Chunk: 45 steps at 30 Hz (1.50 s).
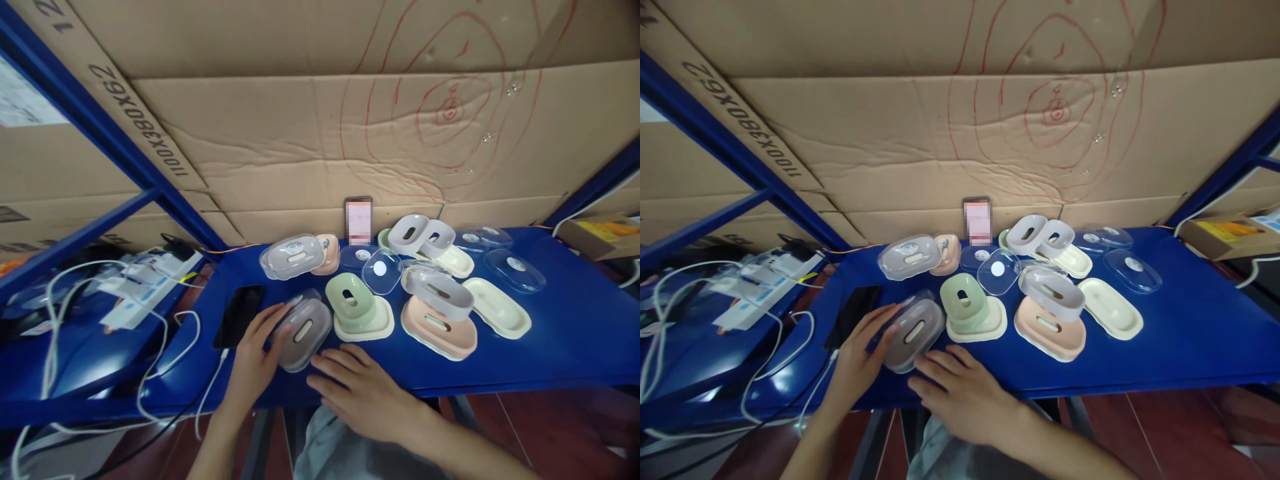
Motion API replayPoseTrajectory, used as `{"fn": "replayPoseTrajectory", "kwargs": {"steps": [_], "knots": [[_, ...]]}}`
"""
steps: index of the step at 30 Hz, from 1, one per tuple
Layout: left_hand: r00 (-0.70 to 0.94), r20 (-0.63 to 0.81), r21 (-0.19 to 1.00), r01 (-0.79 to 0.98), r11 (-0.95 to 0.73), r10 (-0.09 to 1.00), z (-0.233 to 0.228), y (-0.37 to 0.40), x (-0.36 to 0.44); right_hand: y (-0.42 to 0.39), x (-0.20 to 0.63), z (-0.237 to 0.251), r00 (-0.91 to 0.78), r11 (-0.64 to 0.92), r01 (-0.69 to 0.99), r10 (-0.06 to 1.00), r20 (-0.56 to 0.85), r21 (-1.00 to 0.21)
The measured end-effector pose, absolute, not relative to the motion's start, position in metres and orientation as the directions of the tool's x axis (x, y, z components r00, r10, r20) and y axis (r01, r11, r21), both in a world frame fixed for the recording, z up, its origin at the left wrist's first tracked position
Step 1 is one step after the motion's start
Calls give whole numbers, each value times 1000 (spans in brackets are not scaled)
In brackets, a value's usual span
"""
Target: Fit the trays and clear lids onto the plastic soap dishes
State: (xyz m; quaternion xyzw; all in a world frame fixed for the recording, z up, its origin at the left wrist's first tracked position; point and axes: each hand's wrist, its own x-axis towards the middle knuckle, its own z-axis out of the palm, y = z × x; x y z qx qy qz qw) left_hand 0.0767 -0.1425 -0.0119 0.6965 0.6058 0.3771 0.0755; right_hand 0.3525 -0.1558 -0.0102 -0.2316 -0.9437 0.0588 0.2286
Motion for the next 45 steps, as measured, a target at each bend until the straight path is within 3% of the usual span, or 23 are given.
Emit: {"fn": "replayPoseTrajectory", "kwargs": {"steps": [7, 11, 16, 22, 26, 29, 33, 36, 40, 45], "knots": [[-51, 425, 587, 776, -232, 904, -18, -132, 75, -122, 303, -14, -768, 842, 510, 537, 349, -175], [-106, 407, 619, 763, -189, 907, -22, -148, 74, -120, 302, -11, -796, 859, 485, 512, 323, -165], [-197, 484, 606, 778, -164, 852, -27, -186, 84, -117, 303, -5, -781, 847, 478, 532, 327, -234], [-239, 520, 583, 801, -137, 820, -49, -216, 116, -121, 322, 14, -610, 833, 466, 546, 575, -296], [-103, 500, 510, 837, -197, 860, -54, -210, 127, -110, 343, 35, -542, 823, 530, 513, 666, -204], [-8, 483, 461, 853, -246, 876, -42, -194, 122, -93, 355, 44, -586, 767, 633, 561, 585, -100], [-64, 609, 419, 872, -253, 790, -8, -141, 103, -74, 367, 50, -631, 696, 718, 646, 429, 7], [-56, 595, 416, 875, -247, 802, 15, -78, 79, -66, 366, 61, -641, 688, 725, 673, 369, 3], [-9, 421, 558, 791, -251, 907, 24, -10, 49, -44, 344, 85, -688, 723, 691, 663, 295, -14], [-23, 430, 617, 737, -276, 902, 16, -3, 34, 10, 296, 101, -722, 746, 660, 662, 202, -85]]}}
